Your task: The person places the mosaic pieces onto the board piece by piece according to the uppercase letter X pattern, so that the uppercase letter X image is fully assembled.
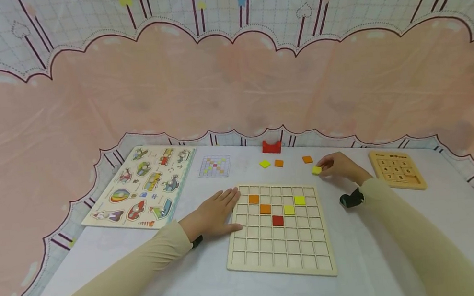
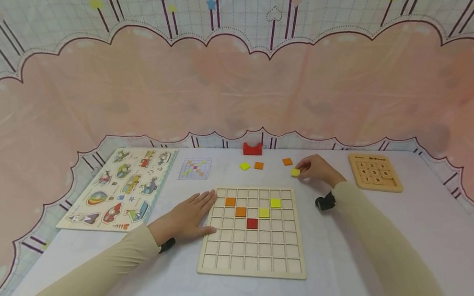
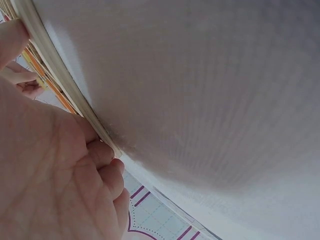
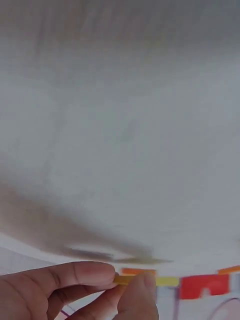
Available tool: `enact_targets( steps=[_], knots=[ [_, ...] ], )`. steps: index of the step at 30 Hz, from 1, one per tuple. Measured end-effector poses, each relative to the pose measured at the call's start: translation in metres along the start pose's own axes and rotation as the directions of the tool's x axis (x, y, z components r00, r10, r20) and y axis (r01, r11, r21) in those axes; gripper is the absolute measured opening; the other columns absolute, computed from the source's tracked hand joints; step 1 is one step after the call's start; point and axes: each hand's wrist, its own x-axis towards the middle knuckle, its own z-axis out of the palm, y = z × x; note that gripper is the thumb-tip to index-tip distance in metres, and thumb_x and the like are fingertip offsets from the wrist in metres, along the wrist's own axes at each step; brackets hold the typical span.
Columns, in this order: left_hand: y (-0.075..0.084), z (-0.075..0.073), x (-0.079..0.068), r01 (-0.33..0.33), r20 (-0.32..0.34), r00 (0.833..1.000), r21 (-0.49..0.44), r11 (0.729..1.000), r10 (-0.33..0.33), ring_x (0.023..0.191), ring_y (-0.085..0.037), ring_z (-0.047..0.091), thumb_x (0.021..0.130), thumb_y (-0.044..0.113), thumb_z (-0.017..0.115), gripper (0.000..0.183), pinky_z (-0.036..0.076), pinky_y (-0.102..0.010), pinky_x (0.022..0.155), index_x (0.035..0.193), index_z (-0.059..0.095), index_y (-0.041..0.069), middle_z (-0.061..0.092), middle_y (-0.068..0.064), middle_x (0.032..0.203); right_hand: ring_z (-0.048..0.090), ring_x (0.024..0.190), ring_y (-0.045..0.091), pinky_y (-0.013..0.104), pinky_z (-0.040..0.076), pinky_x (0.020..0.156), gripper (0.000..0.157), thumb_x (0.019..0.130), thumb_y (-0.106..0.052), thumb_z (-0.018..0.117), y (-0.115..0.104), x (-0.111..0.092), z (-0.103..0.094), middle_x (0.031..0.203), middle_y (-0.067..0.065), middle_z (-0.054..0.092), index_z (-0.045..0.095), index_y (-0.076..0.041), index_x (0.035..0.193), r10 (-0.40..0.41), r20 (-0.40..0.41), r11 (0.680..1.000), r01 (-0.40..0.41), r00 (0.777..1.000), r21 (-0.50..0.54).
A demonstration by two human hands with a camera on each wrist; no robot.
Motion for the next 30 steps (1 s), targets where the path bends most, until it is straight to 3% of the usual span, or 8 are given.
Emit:
enact_targets(
  steps=[7,20,30],
  knots=[
    [-0.002,0.003,0.001,0.013,0.008,1.0,-0.003,1.0,-0.013,0.146,-0.028,0.016,0.091,0.064,0.038,0.089,0.017,-0.042,0.12,0.15,0.015,0.0,0.014,-0.015,0.158,0.056,0.078,0.01,0.014,0.048,0.068,0.032,0.08,-0.004,0.072,-0.012,-0.02,0.009,0.093,0.016,0.065,0.064,0.008,0.109,-0.114,-0.003,0.992,0.114,0.993,0.057],
    [-0.004,0.002,0.001,-0.004,-0.007,1.0,-0.012,1.0,0.004,0.145,-0.031,0.018,0.092,0.061,0.041,0.088,0.019,-0.044,0.119,0.149,0.017,-0.002,0.016,-0.017,0.157,0.054,0.079,0.015,0.017,0.048,0.068,0.027,0.077,-0.005,0.073,-0.054,-0.062,0.048,0.088,0.01,0.064,0.067,0.002,0.102,-0.198,0.005,0.979,0.197,0.98,0.052],
    [-0.002,0.001,0.001,-0.02,-0.024,1.0,-0.011,1.0,0.02,0.145,-0.031,0.019,0.092,0.06,0.041,0.088,0.02,-0.044,0.119,0.148,0.018,-0.003,0.018,-0.018,0.156,0.053,0.074,0.012,0.018,0.05,0.066,0.025,0.074,-0.001,0.075,-0.091,-0.086,0.079,0.085,0.009,0.064,0.069,0.002,0.097,-0.349,0.061,0.936,0.345,0.935,0.069]
  ],
)
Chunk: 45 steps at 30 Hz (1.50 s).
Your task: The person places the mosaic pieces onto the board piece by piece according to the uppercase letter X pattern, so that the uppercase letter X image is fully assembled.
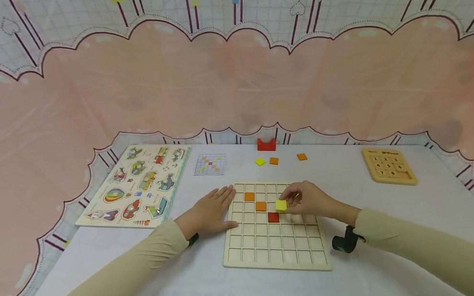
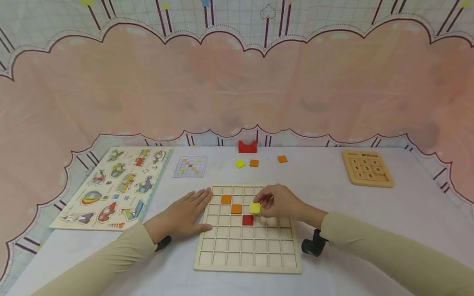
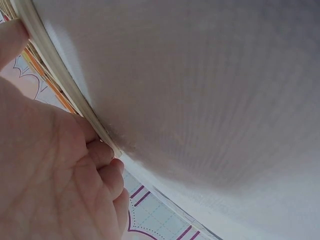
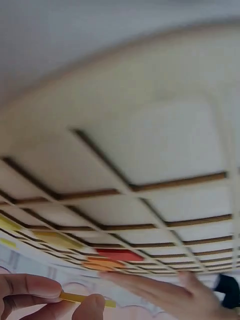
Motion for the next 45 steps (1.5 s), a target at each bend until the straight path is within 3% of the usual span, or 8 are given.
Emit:
enact_targets(
  steps=[10,21,35,45],
  knots=[
    [0.0,0.0,0.0,0.007,-0.001,1.0,-0.008,1.0,-0.007,0.145,-0.031,0.02,0.092,0.06,0.041,0.088,0.019,-0.044,0.119,0.149,0.018,-0.003,0.018,-0.018,0.156,0.055,0.069,0.007,0.017,0.052,0.062,0.022,0.073,-0.001,0.077,-0.022,0.008,0.026,0.084,0.007,0.065,0.07,-0.001,0.094,-0.085,0.104,0.996,0.086,0.991,-0.007],
    [0.001,0.001,0.0,0.018,0.0,1.0,-0.012,1.0,-0.018,0.145,-0.03,0.019,0.092,0.061,0.041,0.088,0.02,-0.043,0.119,0.149,0.018,-0.002,0.017,-0.017,0.157,0.052,0.067,0.007,0.016,0.049,0.058,0.022,0.07,-0.004,0.081,-0.03,0.014,0.041,0.078,0.004,0.062,0.071,-0.003,0.09,-0.031,0.165,0.998,0.039,0.986,-0.045],
    [0.0,-0.001,0.001,0.027,0.018,0.999,-0.016,1.0,-0.027,0.146,-0.029,0.018,0.092,0.061,0.041,0.088,0.018,-0.043,0.119,0.149,0.016,-0.001,0.016,-0.016,0.157,0.053,0.071,0.008,0.017,0.048,0.061,0.02,0.074,-0.01,0.08,-0.03,0.015,0.041,0.081,-0.003,0.064,0.073,-0.009,0.093,-0.016,0.23,0.995,0.039,0.973,-0.097],
    [0.0,0.0,0.001,0.017,0.016,1.0,-0.008,1.0,-0.017,0.146,-0.029,0.018,0.092,0.061,0.041,0.088,0.018,-0.043,0.119,0.149,0.016,-0.001,0.016,-0.017,0.157,0.057,0.071,0.006,0.016,0.052,0.064,0.024,0.074,-0.008,0.079,-0.023,0.024,0.026,0.084,0.005,0.068,0.072,-0.002,0.096,-0.039,0.181,0.999,0.044,0.983,-0.025]
  ],
)
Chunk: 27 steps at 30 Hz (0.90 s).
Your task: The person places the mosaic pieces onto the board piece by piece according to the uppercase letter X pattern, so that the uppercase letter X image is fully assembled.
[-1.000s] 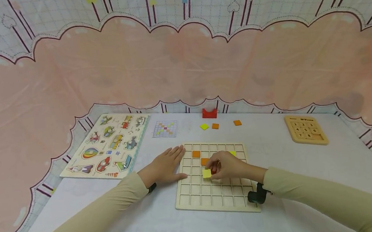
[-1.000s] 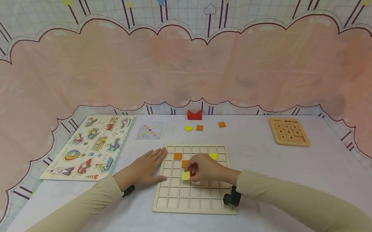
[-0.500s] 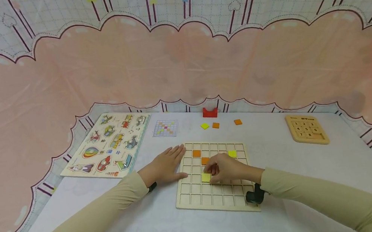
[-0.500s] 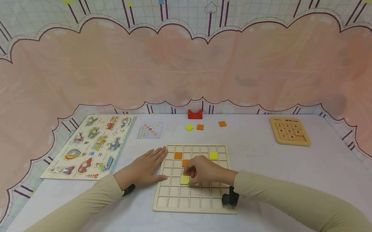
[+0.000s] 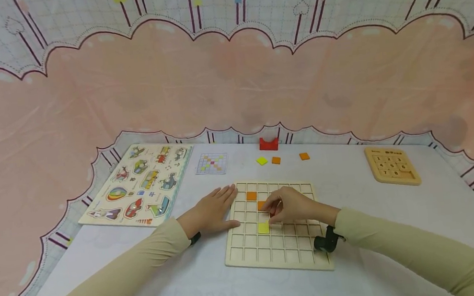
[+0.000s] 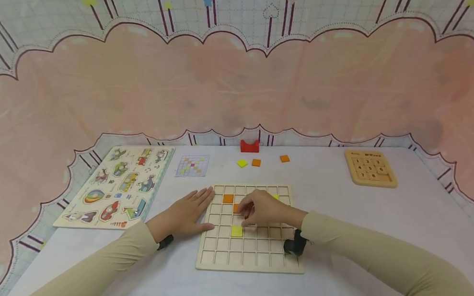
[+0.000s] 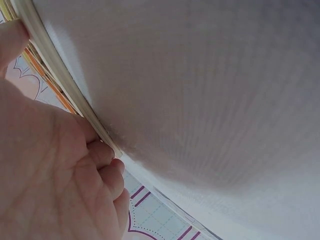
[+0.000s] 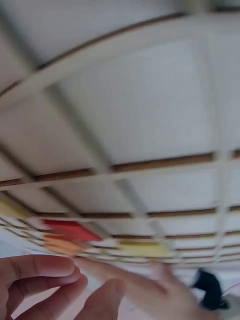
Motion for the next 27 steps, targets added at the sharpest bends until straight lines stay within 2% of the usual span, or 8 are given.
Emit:
enact_targets(
  steps=[4,9,15,21,27],
  knots=[
    [-0.001,0.0,0.0,-0.003,0.002,1.0,0.002,1.0,0.003,0.146,-0.03,0.018,0.092,0.061,0.041,0.088,0.019,-0.043,0.119,0.149,0.017,-0.001,0.016,-0.017,0.157,0.058,0.076,0.01,0.019,0.054,0.07,0.025,0.076,-0.007,0.077,0.01,0.01,-0.017,0.088,0.009,0.069,0.071,0.001,0.099,0.025,-0.025,0.998,-0.023,0.999,0.061],
    [-0.001,0.0,0.001,0.001,0.005,1.0,0.003,1.0,-0.001,0.145,-0.03,0.019,0.092,0.061,0.041,0.088,0.019,-0.043,0.119,0.149,0.017,-0.002,0.016,-0.017,0.157,0.06,0.08,0.014,0.025,0.056,0.078,0.028,0.079,-0.01,0.075,0.021,0.026,-0.044,0.093,0.013,0.069,0.069,0.002,0.103,0.087,-0.038,0.993,-0.084,0.996,0.078],
    [0.0,-0.002,0.0,-0.003,0.008,1.0,-0.027,1.0,0.003,0.146,-0.029,0.017,0.092,0.06,0.041,0.087,0.017,-0.042,0.12,0.149,0.017,-0.001,0.016,-0.016,0.157,0.061,0.084,0.015,0.023,0.054,0.08,0.032,0.081,-0.005,0.072,0.038,0.049,-0.07,0.101,0.022,0.067,0.066,0.007,0.109,0.117,-0.037,0.988,-0.112,0.992,0.106],
    [0.001,-0.003,-0.004,-0.025,-0.014,1.0,-0.068,0.997,0.024,0.146,-0.031,0.017,0.091,0.066,0.035,0.091,0.015,-0.044,0.12,0.149,0.017,-0.002,0.016,-0.018,0.157,0.06,0.087,0.017,0.023,0.052,0.083,0.033,0.082,-0.006,0.07,0.053,0.072,-0.079,0.107,0.022,0.065,0.064,0.005,0.113,0.18,-0.085,0.982,-0.175,0.98,0.069],
    [0.0,0.003,0.0,-0.004,-0.005,1.0,-0.021,1.0,0.003,0.146,-0.029,0.018,0.092,0.061,0.041,0.087,0.018,-0.042,0.12,0.149,0.017,-0.001,0.016,-0.016,0.157,0.061,0.093,0.022,0.033,0.052,0.092,0.034,0.083,-0.01,0.071,0.066,0.093,-0.079,0.109,0.016,0.066,0.065,0.0,0.115,0.247,-0.121,0.969,-0.246,0.961,0.017]
  ],
)
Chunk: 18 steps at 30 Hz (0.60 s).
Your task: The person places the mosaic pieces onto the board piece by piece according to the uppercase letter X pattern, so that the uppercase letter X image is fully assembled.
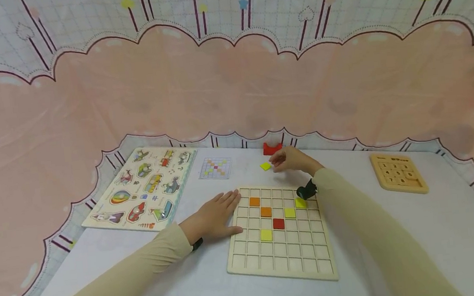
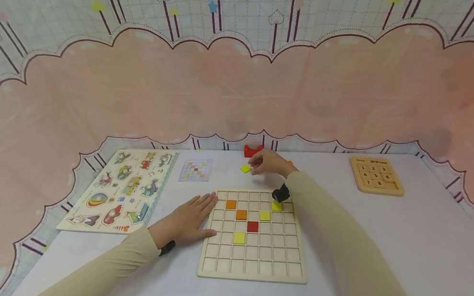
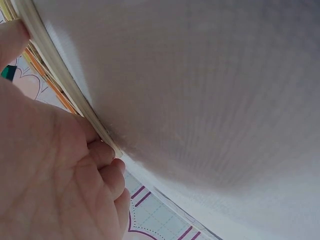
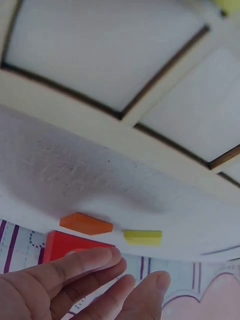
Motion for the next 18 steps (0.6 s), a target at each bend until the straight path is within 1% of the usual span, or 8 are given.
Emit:
enact_targets(
  steps=[4,7,10,15,18],
  knots=[
    [0.0,0.002,0.0,-0.001,-0.001,1.0,0.028,1.0,0.001,0.145,-0.029,0.019,0.092,0.061,0.04,0.087,0.02,-0.043,0.119,0.149,0.018,-0.001,0.017,-0.017,0.157,0.061,0.098,0.024,0.035,0.052,0.094,0.038,0.083,-0.012,0.072,0.002,0.009,0.003,0.114,0.015,0.066,0.064,-0.001,0.118,0.04,-0.017,0.999,-0.04,0.999,-0.005],
    [0.001,0.001,-0.002,0.003,-0.003,1.0,0.029,1.0,-0.003,0.145,-0.029,0.02,0.092,0.061,0.04,0.087,0.02,-0.042,0.119,0.149,0.018,-0.001,0.017,-0.016,0.157,0.06,0.101,0.025,0.036,0.052,0.094,0.04,0.082,-0.012,0.072,0.002,0.013,0.004,0.115,0.016,0.065,0.062,0.0,0.12,0.046,-0.022,0.999,-0.046,0.999,-0.012],
    [0.002,0.0,-0.003,0.009,-0.005,1.0,0.035,0.999,-0.009,0.146,-0.028,0.019,0.091,0.062,0.04,0.088,0.02,-0.042,0.119,0.149,0.017,0.0,0.016,-0.015,0.157,0.059,0.102,0.026,0.035,0.051,0.094,0.04,0.082,-0.012,0.072,0.001,0.015,0.006,0.115,0.017,0.065,0.062,0.001,0.119,0.032,-0.023,0.999,-0.033,0.999,-0.035],
    [0.002,0.0,-0.003,0.012,-0.013,1.0,0.043,0.999,-0.011,0.146,-0.027,0.019,0.092,0.063,0.038,0.088,0.02,-0.041,0.119,0.15,0.017,0.0,0.016,-0.014,0.157,0.059,0.1,0.025,0.034,0.051,0.093,0.037,0.083,-0.013,0.072,-0.001,0.017,0.01,0.114,0.016,0.066,0.065,0.0,0.117,0.004,0.01,0.997,-0.003,1.0,-0.079],
    [0.002,0.0,-0.003,0.014,-0.012,1.0,0.048,0.999,-0.013,0.146,-0.027,0.019,0.092,0.063,0.038,0.088,0.02,-0.041,0.119,0.15,0.017,0.0,0.016,-0.014,0.157,0.06,0.099,0.024,0.033,0.052,0.092,0.036,0.083,-0.013,0.071,-0.003,0.018,0.012,0.113,0.016,0.067,0.065,0.0,0.116,-0.018,0.03,0.996,0.02,0.999,-0.083]
  ],
)
